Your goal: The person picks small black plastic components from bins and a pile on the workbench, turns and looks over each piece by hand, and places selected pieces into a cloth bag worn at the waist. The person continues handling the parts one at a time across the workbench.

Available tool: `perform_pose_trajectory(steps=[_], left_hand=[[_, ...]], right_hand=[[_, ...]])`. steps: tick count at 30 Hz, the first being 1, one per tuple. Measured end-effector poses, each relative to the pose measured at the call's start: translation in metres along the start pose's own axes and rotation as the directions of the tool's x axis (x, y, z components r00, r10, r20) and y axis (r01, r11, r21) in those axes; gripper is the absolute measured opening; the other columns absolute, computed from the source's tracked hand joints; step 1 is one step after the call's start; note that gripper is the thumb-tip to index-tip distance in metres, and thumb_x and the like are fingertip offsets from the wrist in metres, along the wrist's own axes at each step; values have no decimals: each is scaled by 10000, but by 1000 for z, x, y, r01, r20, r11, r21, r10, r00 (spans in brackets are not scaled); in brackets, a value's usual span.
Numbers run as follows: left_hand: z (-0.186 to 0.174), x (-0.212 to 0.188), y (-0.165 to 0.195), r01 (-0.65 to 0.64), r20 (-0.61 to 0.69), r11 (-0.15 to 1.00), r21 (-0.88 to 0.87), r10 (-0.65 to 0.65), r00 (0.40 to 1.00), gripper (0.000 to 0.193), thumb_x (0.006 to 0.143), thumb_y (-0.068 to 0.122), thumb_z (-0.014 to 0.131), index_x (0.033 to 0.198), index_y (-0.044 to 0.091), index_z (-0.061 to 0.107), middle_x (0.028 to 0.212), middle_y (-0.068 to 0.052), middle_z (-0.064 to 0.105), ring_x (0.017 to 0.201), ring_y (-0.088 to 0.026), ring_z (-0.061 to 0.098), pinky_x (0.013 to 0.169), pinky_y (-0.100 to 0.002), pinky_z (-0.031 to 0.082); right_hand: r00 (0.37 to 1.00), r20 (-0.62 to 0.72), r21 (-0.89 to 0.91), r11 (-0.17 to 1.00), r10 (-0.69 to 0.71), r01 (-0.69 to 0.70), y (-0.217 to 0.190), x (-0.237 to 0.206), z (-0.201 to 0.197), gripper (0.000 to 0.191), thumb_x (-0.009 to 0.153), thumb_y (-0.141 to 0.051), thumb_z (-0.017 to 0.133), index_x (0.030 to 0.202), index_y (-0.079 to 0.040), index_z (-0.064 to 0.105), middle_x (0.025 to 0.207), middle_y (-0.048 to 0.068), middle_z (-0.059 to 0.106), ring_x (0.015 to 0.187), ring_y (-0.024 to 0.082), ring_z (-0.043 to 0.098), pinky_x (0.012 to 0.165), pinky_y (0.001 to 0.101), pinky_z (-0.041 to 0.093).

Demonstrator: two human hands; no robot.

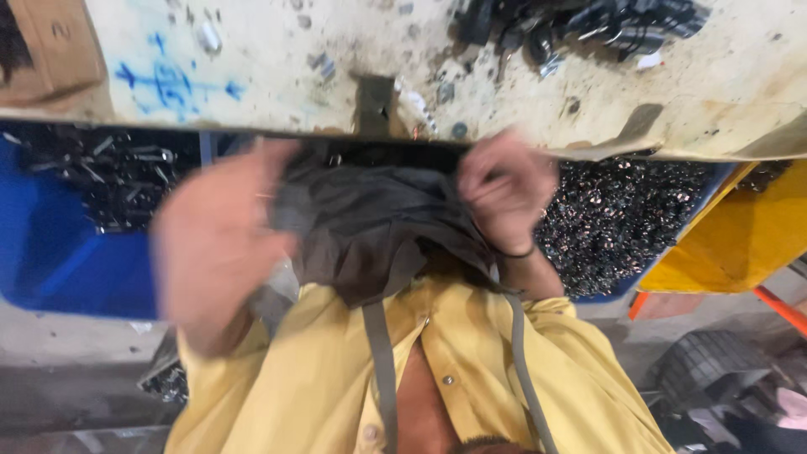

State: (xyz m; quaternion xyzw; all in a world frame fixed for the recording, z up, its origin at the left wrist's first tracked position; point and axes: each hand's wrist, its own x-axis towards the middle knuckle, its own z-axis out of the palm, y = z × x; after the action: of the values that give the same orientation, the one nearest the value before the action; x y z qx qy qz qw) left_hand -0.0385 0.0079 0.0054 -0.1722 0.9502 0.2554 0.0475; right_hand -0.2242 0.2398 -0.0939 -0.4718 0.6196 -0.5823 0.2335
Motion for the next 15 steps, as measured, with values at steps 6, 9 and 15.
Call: perform_pose_trajectory(steps=[6,9,15], left_hand=[[5,-4,-5,114,-339,960,258,-21,940,710,699,221,678,1340,-71,586,1315,-213,628,1231,-387,594,1070,-493,466],[44,53,24,-60,-363,985,-162,-3,932,499,961,182,815,1388,90,574,1208,-113,667,1141,-293,653,959,-394,524],[97,145,41,-185,-349,978,97,207,914,545,758,60,768,1272,103,593,1046,-88,623,951,-308,636,770,-439,487]], right_hand=[[849,41,948,249,527,-200,-5,-19,-5,390,1213,-283,575,1514,-80,432,882,82,603,629,81,510,529,195,414],[814,121,968,115,568,-224,-19,-21,-7,470,1121,-277,598,1519,-84,439,940,70,569,696,109,495,559,232,413],[886,-94,955,293,454,-49,-31,-34,-8,445,1123,-265,566,1531,-122,464,1024,90,625,675,104,515,550,239,437]])
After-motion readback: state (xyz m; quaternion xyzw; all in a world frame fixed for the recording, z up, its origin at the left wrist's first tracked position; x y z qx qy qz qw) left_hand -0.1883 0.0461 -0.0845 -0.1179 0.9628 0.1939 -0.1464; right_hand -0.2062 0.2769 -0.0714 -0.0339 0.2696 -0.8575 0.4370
